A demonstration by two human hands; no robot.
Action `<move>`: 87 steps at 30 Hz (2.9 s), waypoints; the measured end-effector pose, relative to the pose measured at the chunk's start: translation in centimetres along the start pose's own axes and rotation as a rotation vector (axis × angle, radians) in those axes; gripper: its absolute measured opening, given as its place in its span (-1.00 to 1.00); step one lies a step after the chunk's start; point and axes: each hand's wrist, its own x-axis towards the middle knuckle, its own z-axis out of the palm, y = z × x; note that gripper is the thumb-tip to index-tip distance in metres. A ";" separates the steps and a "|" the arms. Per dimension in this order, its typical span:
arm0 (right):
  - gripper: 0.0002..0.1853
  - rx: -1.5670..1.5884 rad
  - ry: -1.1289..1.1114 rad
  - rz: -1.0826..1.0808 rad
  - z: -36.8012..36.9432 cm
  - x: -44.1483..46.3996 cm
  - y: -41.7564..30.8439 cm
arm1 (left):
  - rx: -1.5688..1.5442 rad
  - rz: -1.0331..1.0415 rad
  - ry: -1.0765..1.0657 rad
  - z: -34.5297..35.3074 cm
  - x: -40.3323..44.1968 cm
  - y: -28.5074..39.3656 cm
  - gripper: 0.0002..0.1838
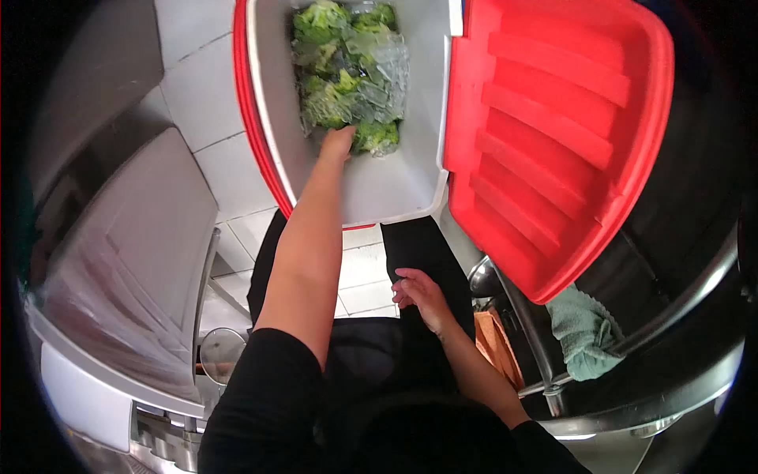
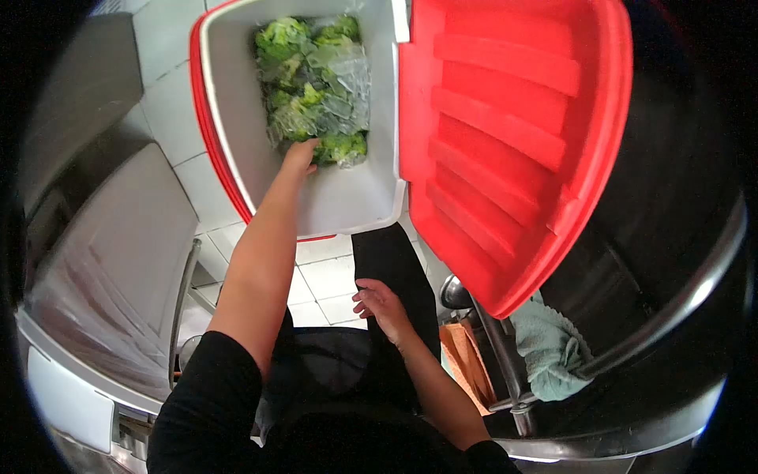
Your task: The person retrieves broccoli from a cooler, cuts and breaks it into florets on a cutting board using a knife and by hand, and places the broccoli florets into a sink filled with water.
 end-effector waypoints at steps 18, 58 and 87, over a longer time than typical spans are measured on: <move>-0.58 0.045 -0.026 0.007 -0.5 0.5 0.0 | 0.459 0.357 0.228 4.5 -3.7 0.2 0.10; -0.63 -0.205 -0.106 -0.371 1.0 -1.0 -4.0 | 0.737 0.513 0.203 -2.9 -11.0 1.9 -0.55; -0.21 -0.447 0.436 -0.956 4.6 -1.0 -15.8 | -0.015 0.292 -0.363 -9.7 -35.5 7.5 -0.50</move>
